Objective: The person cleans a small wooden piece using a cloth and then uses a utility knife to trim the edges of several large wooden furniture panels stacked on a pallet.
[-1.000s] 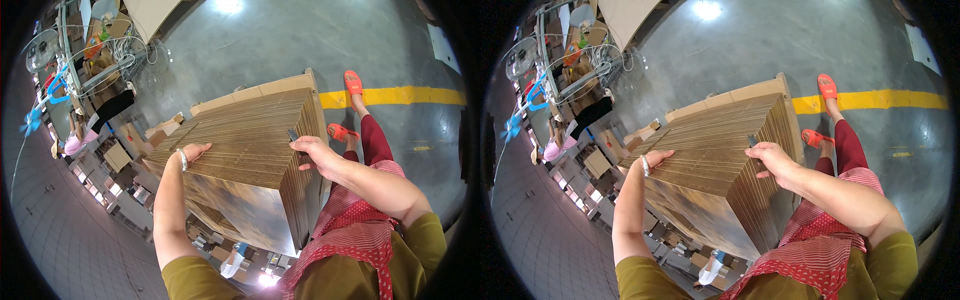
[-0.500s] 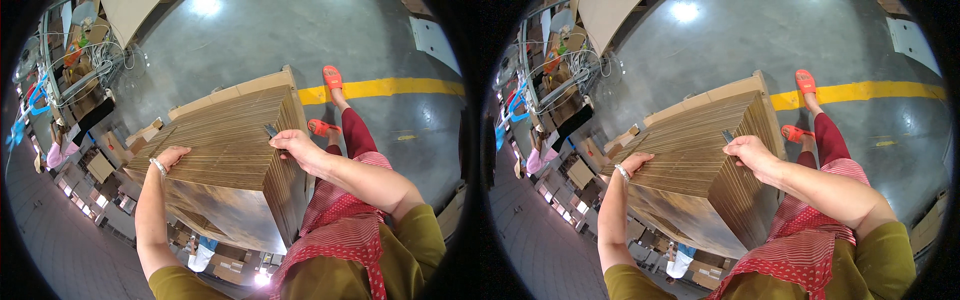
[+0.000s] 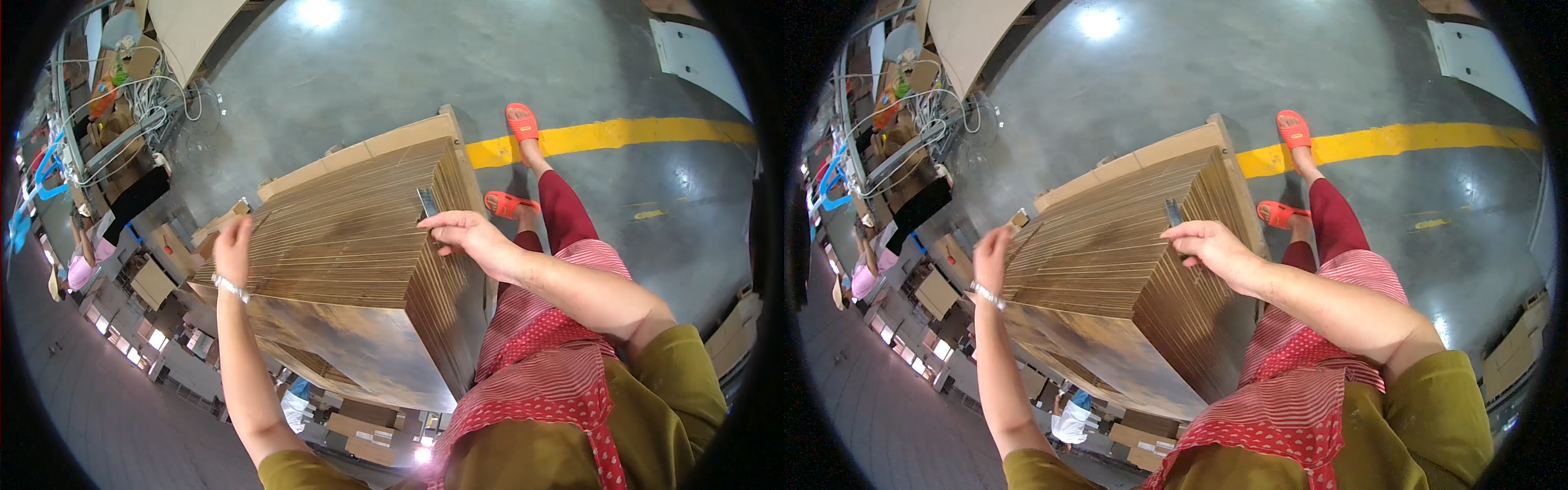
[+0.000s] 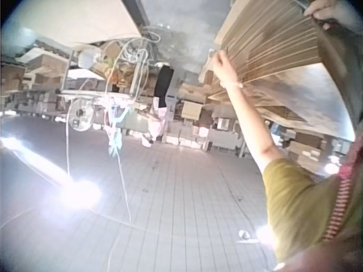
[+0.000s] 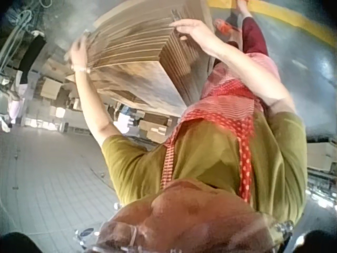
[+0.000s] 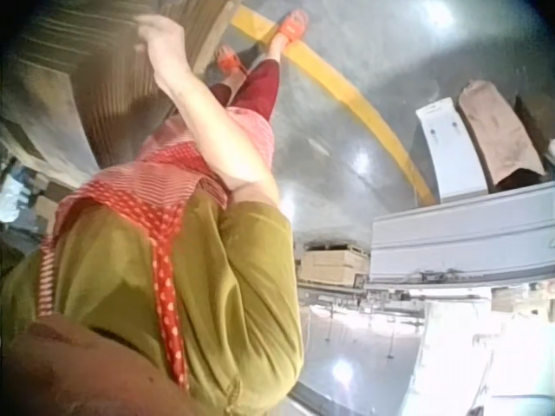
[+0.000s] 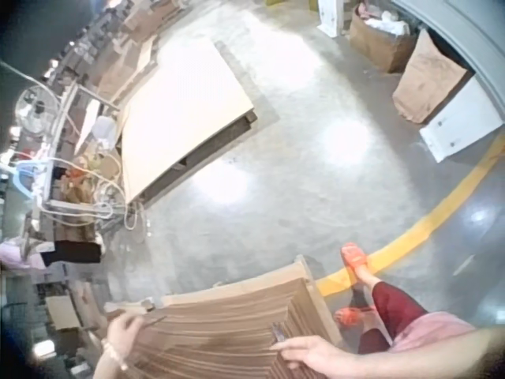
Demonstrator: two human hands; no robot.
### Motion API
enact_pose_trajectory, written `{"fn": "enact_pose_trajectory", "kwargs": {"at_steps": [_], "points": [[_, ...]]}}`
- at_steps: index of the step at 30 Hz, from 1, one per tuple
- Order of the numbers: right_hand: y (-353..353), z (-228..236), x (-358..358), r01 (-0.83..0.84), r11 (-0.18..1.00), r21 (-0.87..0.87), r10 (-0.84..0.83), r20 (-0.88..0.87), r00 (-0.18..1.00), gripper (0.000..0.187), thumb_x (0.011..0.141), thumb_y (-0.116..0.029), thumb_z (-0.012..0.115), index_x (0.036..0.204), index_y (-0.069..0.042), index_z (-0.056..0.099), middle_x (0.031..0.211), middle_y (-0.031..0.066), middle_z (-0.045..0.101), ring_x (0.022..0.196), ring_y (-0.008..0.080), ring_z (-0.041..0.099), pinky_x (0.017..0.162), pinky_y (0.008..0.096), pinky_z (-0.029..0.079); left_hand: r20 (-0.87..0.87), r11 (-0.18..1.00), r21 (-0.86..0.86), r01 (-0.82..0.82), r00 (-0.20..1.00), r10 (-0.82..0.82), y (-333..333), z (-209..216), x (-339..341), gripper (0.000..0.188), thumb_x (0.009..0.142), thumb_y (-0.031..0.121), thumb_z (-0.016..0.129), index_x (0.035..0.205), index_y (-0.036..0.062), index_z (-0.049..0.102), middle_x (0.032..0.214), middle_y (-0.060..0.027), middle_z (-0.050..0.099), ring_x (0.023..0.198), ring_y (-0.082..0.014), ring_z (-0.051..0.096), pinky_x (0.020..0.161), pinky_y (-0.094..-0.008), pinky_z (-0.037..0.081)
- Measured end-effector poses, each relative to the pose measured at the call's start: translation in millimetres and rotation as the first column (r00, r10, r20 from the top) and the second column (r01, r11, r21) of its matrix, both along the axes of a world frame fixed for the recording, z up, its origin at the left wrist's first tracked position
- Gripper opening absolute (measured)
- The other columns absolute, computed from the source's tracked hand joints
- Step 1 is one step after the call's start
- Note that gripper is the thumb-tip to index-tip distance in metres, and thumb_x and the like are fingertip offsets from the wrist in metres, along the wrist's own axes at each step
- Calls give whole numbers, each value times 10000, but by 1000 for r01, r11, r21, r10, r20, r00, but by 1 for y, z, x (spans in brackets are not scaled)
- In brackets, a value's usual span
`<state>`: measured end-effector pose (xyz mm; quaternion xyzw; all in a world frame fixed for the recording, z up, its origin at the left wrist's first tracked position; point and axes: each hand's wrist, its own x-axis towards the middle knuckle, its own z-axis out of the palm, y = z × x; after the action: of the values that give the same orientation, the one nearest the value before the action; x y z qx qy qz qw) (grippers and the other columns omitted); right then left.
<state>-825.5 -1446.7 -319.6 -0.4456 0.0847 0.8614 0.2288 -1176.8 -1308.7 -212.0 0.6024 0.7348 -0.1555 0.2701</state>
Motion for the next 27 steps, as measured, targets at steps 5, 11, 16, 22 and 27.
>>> {"fn": "enact_pose_trajectory", "kwargs": {"at_steps": [5,11,16,22,27], "points": [[-13,-14,10,-129,921,368,108,76,991,365,853,-79,585,1216,-50,573,721,-43,521,660,51,459,601,216,386,225,888,449,95,950,-215,-74,46,118,413,903,295,555,1204,13,557,1207,-129,585,1160,-267,513,1003,-397,364],[-13,-18,7,-250,853,457,215,129,968,382,863,-77,614,1238,-54,551,775,-59,504,717,24,461,668,193,412,-72,911,178,371,929,-364,-158,43,204,885,737,564,663,1361,24,345,1449,-166,302,1365,-372,198,1091,-533,131],[-5,-31,15,-92,903,420,178,-170,969,440,824,-27,651,1250,-62,542,783,-61,537,736,23,489,684,201,432,78,883,409,230,955,-285,-163,37,199,747,846,509,568,1386,55,320,1453,-168,291,1364,-359,215,1100,-516,149],[-5,-30,10,-58,898,436,147,-172,974,414,778,-61,719,1175,-108,614,703,-101,404,653,13,352,607,165,320,405,514,305,-801,598,692,-140,28,41,761,923,620,271,1407,34,304,1486,-157,254,1350,-263,274,1089,-398,251],[-6,-39,4,-62,846,530,147,-119,982,391,753,-83,744,1124,-76,623,919,-45,588,841,40,503,777,207,417,612,573,-523,-631,190,768,-112,43,-82,853,876,698,268,1318,-10,443,1342,-145,476,1117,-155,502,952,-322,420]]}}
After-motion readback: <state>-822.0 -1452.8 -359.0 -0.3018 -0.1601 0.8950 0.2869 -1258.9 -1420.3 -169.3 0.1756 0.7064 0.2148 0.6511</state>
